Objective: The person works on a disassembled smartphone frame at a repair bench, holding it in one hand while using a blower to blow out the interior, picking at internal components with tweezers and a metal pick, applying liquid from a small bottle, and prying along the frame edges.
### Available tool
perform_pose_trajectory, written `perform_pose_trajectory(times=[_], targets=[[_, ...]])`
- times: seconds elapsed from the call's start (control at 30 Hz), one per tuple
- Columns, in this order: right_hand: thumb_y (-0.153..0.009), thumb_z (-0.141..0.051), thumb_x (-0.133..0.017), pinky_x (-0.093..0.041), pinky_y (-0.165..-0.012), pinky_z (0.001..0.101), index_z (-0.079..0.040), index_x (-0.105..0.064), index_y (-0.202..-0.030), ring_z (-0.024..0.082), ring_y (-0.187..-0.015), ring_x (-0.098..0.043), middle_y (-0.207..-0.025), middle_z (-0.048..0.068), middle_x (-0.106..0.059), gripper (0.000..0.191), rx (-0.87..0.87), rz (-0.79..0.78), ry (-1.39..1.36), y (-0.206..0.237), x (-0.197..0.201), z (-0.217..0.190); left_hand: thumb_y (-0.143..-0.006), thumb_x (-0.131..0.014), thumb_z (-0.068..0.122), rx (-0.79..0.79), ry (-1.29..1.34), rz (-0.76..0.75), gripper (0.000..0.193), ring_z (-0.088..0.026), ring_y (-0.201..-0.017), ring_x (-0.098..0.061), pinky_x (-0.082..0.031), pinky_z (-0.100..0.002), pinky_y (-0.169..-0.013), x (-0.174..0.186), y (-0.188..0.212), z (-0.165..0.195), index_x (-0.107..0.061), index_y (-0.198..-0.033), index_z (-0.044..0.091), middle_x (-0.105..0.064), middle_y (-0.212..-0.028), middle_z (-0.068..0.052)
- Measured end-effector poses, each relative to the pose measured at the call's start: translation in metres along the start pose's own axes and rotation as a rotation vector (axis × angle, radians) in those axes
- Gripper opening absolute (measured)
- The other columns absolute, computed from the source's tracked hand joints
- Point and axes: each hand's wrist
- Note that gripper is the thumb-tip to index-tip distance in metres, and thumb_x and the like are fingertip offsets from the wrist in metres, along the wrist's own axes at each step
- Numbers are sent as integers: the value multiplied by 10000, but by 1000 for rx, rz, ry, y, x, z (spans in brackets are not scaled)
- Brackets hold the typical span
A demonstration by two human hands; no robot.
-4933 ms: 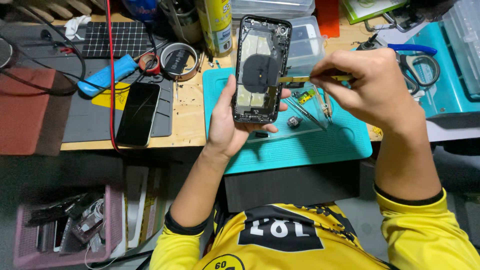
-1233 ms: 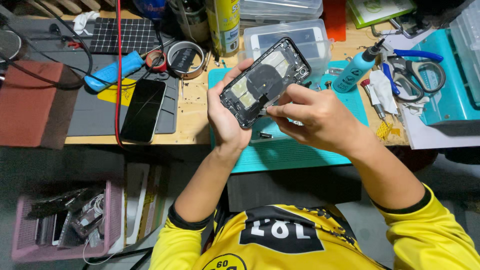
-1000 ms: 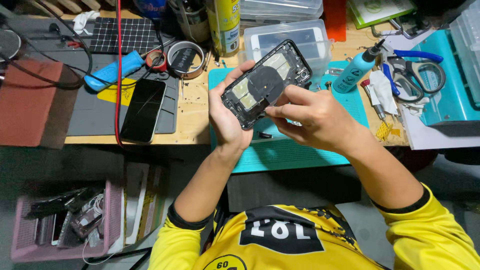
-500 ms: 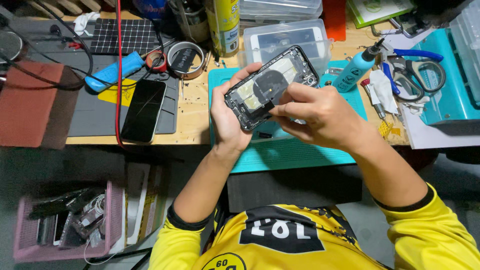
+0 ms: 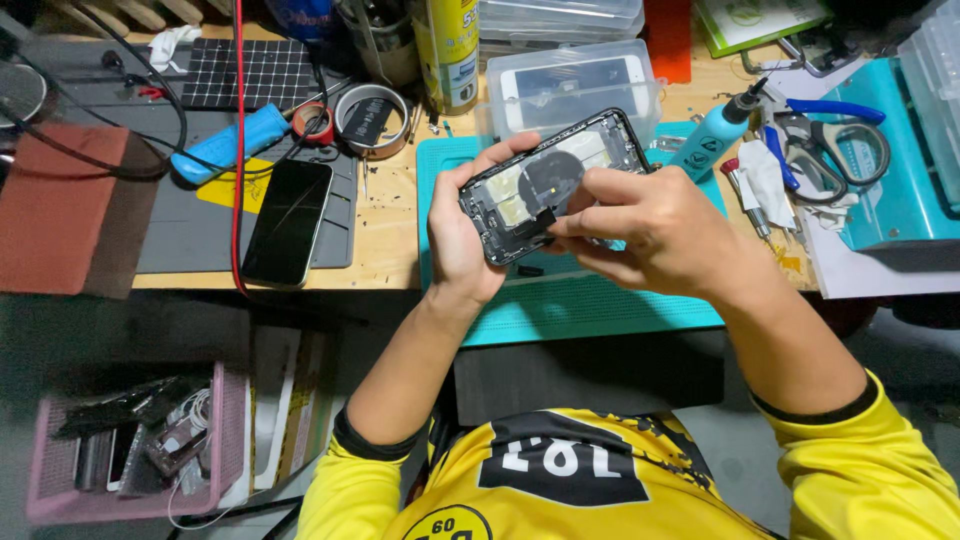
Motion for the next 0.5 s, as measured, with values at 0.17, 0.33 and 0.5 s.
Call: perform_pose_trajectory(times=[0.17, 0.33, 0.5], targets=[[-777, -35, -831, -515, -547, 367, -68, -743, -954, 261, -666, -678, -887, 62, -676, 201, 8, 13, -14, 1, -5, 1, -1073, -272, 317, -21, -25, 0, 579, -271, -1124, -683, -556, -392, -1032, 0, 1, -3, -605, -1334, -79, -692, -1255, -192], [-789, -43, -841, -503, -534, 370, -56, -731, -904, 263, -647, -668, -864, 64, -670, 161, -7, 19, -29, 1, -8, 1, -1060, -264, 307, -32, -40, 6, 582, -270, -1104, -690, -562, -393, -1018, 1, 1, -2, -610, -1318, -83, -700, -1235, -194], [-795, -46, -843, -506, -533, 367, -48, -714, -883, 262, -644, -669, -867, 69, -668, 156, 12, 20, -31, -1, -9, 2, -1060, -269, 303, -33, -43, 23, 574, -270, -1085, -693, -566, -393, -1001, -1, 1, -2, -615, -1311, -80, -702, -1224, -194]])
Point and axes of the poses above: each hand's wrist, its own y-axis away from the middle knuckle, its own x-axis out of the back of the hand, z = x × y
